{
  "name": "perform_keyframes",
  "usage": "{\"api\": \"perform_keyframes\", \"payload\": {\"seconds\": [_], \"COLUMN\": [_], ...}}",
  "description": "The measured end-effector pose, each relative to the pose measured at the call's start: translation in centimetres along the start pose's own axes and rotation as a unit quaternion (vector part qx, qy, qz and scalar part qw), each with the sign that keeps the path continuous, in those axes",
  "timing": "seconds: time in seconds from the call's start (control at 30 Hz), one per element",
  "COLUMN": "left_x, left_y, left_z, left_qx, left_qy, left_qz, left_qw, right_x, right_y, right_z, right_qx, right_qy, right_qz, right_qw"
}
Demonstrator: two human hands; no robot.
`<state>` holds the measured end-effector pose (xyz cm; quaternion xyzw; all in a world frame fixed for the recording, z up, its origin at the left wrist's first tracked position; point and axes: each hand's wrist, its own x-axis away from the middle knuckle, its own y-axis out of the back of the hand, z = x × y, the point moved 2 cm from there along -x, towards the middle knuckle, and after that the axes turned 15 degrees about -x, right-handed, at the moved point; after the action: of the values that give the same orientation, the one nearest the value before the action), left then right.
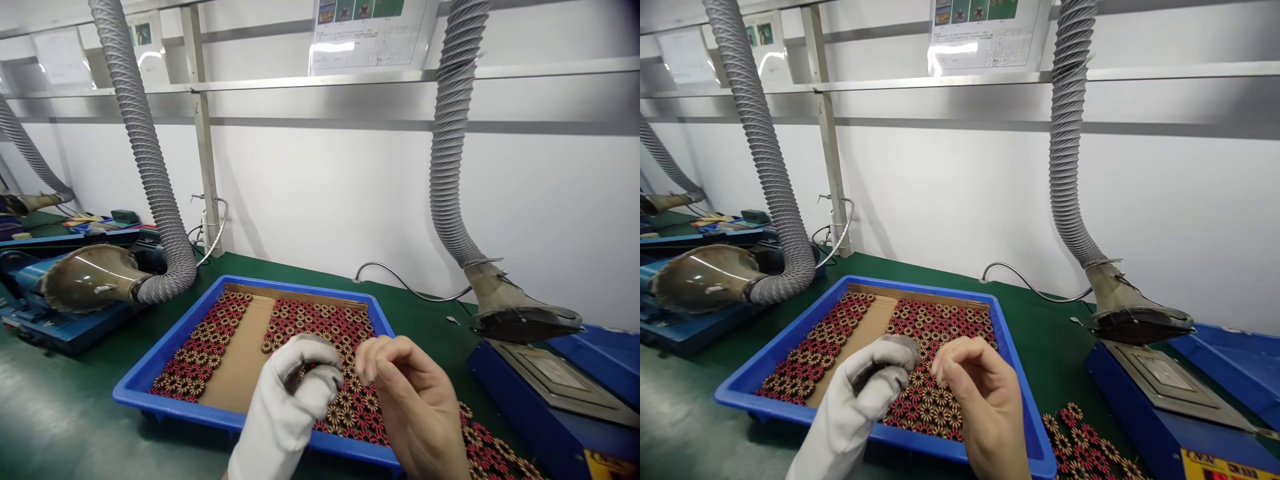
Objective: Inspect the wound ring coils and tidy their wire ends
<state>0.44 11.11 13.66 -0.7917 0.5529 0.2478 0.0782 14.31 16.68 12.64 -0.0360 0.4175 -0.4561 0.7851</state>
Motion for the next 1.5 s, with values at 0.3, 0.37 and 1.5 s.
{"api": "perform_keyframes", "payload": {"seconds": [0.3,0.37,1.5], "left_x": [-0.1,-0.3,-1.1], "left_y": [-0.8,-0.2,3.2], "left_z": [1.7,1.1,1.6], "left_qx": [0.173,0.169,0.114], "left_qy": [0.098,0.109,0.058], "left_qz": [-0.064,-0.05,-0.114], "left_qw": [0.978,0.978,0.985], "right_x": [0.3,0.3,0.4], "right_y": [-2.4,-2.3,-1.9], "right_z": [-2.9,-3.0,-3.5], "right_qx": [-0.146,-0.145,-0.1], "right_qy": [-0.159,-0.176,-0.221], "right_qz": [-0.004,0.008,-0.006], "right_qw": [0.976,0.973,0.97]}}
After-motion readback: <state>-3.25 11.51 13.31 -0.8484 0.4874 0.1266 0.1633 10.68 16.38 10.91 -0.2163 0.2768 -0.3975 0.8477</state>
